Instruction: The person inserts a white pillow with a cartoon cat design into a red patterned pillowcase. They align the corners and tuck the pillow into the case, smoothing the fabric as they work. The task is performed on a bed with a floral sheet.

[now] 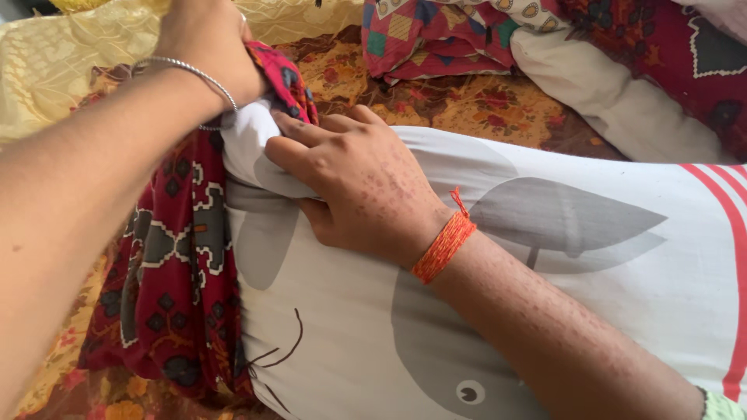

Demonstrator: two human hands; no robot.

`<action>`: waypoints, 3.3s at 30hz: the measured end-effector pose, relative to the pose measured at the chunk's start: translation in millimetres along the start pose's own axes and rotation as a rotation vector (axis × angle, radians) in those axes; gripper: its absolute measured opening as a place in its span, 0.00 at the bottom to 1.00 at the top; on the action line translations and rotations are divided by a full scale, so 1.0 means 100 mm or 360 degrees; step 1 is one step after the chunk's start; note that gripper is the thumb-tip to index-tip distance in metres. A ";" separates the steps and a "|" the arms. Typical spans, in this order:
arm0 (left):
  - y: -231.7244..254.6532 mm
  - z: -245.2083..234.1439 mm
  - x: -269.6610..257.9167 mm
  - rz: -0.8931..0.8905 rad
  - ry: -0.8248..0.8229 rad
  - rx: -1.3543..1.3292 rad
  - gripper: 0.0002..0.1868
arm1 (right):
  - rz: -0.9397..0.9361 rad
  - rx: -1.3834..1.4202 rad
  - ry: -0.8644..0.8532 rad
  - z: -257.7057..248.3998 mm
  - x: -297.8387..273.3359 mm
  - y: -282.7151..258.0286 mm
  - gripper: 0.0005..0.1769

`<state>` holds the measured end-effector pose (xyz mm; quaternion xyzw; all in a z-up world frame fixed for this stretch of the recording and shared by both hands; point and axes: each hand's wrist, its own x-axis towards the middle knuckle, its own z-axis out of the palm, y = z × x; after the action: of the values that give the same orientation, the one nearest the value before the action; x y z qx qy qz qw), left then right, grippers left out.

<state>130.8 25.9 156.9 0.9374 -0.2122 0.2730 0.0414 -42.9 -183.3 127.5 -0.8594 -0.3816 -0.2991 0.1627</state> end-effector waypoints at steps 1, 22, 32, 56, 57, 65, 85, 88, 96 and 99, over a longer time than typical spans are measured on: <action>0.04 0.00 0.00 0.0073 0.0056 -0.0018 0.08 | -0.0014 0.0014 0.0038 0.00 0.00 0.00 0.26; 1.50 0.31 -0.61 -0.0043 0.0229 -0.0325 0.06 | 0.0406 0.0032 0.0020 0.87 -0.29 0.47 0.17; 1.40 0.36 -1.22 -0.0594 -0.0124 0.0117 0.30 | 0.0774 0.0003 -0.0265 1.12 -0.43 0.73 0.19; 1.00 -0.11 -2.85 -0.1081 -0.0172 0.0243 0.22 | 0.0327 0.0026 -0.0592 0.76 -0.73 -1.20 0.52; 0.98 -0.10 -2.91 -0.1032 -0.0047 0.0187 0.22 | 0.0308 0.0050 -0.0582 0.77 -0.77 -1.27 0.55; 0.82 0.30 -2.94 -0.1389 0.0310 -0.0549 0.22 | 0.0256 -0.0424 -0.0407 0.98 -0.90 -1.36 0.47; 0.57 0.54 -2.61 -0.1367 0.0864 -0.0708 0.29 | 0.0434 0.0322 -0.0119 0.90 -0.50 -0.81 0.38; 0.68 0.55 -2.59 -0.1327 0.0838 -0.0583 0.25 | 0.0435 0.0357 -0.0068 0.96 -0.48 -0.76 0.37; 1.24 0.19 -2.47 -0.1391 0.0580 -0.0941 0.18 | 0.0470 0.0272 -0.0226 1.26 -0.52 -0.60 0.14; 1.41 0.11 -2.42 -0.1452 0.0449 -0.0968 0.19 | 0.0443 0.0214 -0.0205 1.48 -0.60 -0.48 0.08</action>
<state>-107.0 -13.8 14.4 0.8344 0.1530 0.2768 0.4513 -53.1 -110.0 -21.8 -0.9085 -0.2875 -0.1917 0.2348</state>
